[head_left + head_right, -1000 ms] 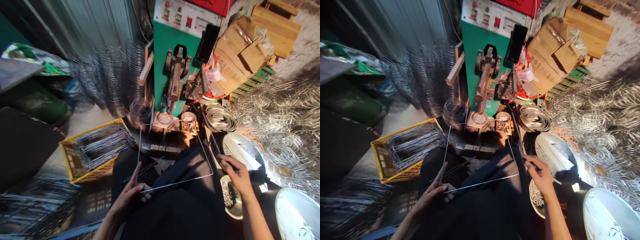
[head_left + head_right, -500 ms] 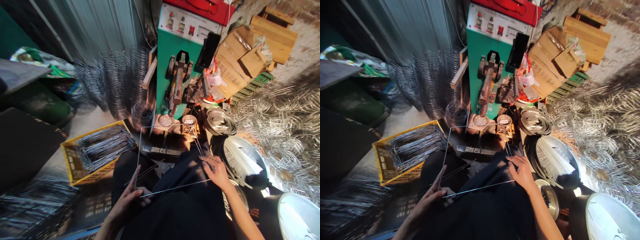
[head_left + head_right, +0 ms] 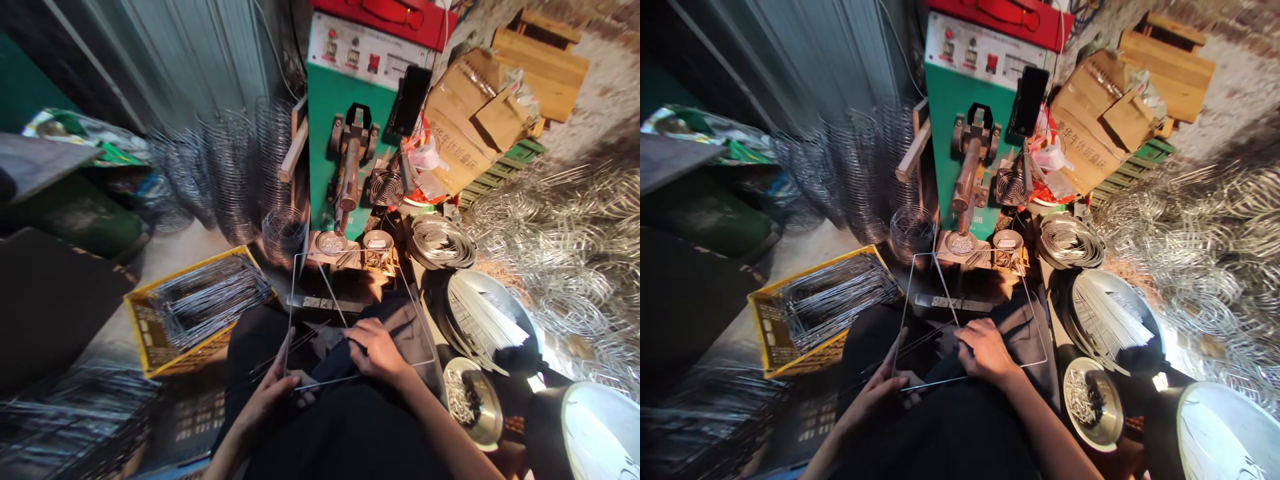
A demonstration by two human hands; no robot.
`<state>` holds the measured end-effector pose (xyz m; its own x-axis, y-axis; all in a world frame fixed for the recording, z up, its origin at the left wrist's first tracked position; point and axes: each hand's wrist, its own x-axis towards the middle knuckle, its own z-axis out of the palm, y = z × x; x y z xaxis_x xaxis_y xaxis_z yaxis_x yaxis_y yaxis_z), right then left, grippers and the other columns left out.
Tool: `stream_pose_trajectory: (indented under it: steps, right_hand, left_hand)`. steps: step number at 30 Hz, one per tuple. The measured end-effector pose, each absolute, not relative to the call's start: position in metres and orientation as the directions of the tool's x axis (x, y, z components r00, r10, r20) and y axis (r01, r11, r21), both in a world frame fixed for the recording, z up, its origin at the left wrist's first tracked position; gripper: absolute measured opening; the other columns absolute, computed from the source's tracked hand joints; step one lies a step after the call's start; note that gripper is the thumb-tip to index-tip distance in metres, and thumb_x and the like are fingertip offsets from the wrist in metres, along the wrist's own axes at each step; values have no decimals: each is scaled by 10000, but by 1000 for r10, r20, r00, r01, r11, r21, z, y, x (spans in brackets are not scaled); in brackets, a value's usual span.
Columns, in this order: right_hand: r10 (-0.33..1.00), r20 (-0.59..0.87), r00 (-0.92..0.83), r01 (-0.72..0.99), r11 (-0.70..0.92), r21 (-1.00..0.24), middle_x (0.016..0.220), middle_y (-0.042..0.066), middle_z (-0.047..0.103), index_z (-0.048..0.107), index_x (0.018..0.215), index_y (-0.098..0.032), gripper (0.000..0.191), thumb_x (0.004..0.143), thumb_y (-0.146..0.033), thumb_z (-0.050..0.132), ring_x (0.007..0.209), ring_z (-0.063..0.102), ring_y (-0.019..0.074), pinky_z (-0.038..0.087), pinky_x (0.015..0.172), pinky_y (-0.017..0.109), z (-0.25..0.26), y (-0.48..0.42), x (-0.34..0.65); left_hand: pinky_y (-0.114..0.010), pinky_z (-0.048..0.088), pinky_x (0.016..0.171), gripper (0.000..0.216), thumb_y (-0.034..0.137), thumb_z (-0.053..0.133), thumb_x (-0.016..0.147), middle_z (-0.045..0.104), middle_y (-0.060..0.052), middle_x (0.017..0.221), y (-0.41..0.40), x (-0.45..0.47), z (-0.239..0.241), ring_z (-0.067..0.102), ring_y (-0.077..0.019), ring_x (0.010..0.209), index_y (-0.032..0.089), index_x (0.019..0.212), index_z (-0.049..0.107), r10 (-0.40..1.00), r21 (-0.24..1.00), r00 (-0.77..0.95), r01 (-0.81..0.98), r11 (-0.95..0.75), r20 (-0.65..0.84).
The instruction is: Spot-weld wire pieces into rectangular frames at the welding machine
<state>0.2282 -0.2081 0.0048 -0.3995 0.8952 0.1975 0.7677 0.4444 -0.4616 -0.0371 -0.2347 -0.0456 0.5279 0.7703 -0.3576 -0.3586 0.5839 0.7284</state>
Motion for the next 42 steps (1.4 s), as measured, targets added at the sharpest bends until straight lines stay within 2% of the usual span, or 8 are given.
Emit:
stream_pose_trajectory:
  steps: [5,9,12,16,22,29,38,42]
  right_hand:
    - [917,177,-359,662,383,-644,1090,68,746,703,1196,-255,305,929,-319,571,1001,680,225,548,897,383,18,-219,236]
    - [890,36,-455,662,365,-654,1431,83,571,512,1453,-291,654,838,-363,724,1332,521,291,447,1105,497,29,-229,257]
    - [869,-34,-494,686,366,-629,1531,81,454,369,1542,-293,781,841,-289,714,1407,438,277,407,1156,486,29,-233,262]
    - [869,-76,-490,703,341,-624,1551,57,423,330,1558,-294,746,887,-254,653,1409,437,242,399,1171,439,23,-234,259]
    - [858,-147,-492,705,294,-645,1545,37,432,349,1549,-296,759,864,-253,675,1392,461,233,407,1162,411,22,-236,257]
    - [860,-173,-480,715,269,-645,1530,24,448,395,1528,-282,767,826,-207,695,1380,475,224,398,1166,391,28,-237,256]
    - [874,-168,-456,733,262,-628,1514,34,462,421,1515,-261,771,800,-155,692,1373,482,231,394,1167,392,32,-237,255]
    - [881,-165,-443,737,253,-627,1518,31,456,425,1512,-273,774,794,-142,685,1368,487,235,398,1162,406,29,-238,256]
  left_hand:
    - [-265,504,565,985,325,695,852,730,-111,755,-237,-41,-47,667,-209,598,243,1599,58,794,725,499,-394,564,-347]
    - [-256,494,549,967,315,688,847,722,-106,720,-237,-49,-44,665,-210,586,225,1598,85,819,745,463,-399,535,-339]
    - [-260,495,553,947,308,672,852,726,-98,743,-235,-54,-41,670,-213,602,241,1598,92,822,749,458,-397,530,-339]
    - [-266,492,556,932,285,671,846,721,-79,736,-235,-54,-38,653,-203,587,236,1596,120,812,735,468,-403,546,-348]
    - [-247,489,541,1008,264,648,850,716,-70,707,-238,-51,-32,666,-208,590,254,1585,-42,836,761,453,-409,503,-310]
    - [-260,509,579,918,293,638,879,731,-96,775,-237,-51,-27,670,-206,627,255,1595,66,819,770,485,-380,513,-307]
    - [-269,505,577,1015,317,665,872,741,-92,799,-235,-47,-28,680,-213,628,268,1586,-56,821,761,505,-412,502,-268]
    - [-271,499,587,985,303,656,881,729,-104,802,-234,-46,-25,668,-206,630,239,1593,-22,828,757,499,-430,492,-255]
